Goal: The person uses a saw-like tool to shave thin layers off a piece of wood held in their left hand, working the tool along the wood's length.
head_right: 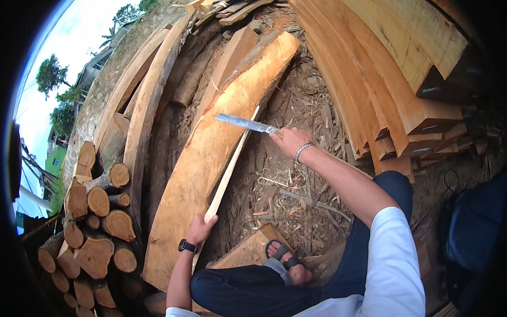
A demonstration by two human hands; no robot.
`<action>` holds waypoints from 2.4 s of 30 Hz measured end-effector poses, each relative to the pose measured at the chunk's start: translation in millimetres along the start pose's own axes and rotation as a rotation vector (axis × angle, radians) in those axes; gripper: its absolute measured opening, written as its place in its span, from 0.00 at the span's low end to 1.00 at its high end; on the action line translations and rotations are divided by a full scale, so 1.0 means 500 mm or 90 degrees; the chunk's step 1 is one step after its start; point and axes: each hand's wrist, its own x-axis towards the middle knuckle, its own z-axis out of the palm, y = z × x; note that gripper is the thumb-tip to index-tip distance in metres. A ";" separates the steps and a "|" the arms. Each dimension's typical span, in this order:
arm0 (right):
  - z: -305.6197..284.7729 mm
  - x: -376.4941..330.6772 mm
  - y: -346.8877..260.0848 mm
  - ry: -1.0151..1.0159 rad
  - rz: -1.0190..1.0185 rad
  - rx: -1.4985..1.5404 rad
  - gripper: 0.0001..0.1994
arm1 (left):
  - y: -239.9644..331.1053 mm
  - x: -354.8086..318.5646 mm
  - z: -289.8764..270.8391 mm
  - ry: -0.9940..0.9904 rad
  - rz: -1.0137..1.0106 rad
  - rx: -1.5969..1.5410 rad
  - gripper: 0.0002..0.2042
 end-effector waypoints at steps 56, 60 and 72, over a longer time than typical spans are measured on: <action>0.071 -0.062 -0.055 -0.146 -0.110 -0.032 0.31 | 0.051 -0.003 -0.010 0.128 -0.038 0.206 0.40; 0.082 -0.061 -0.046 -0.127 -0.070 -0.008 0.31 | 0.035 -0.004 -0.008 0.143 -0.038 0.223 0.40; 0.072 -0.060 -0.056 -0.142 -0.075 -0.003 0.31 | 0.052 -0.007 -0.007 0.152 -0.024 0.226 0.37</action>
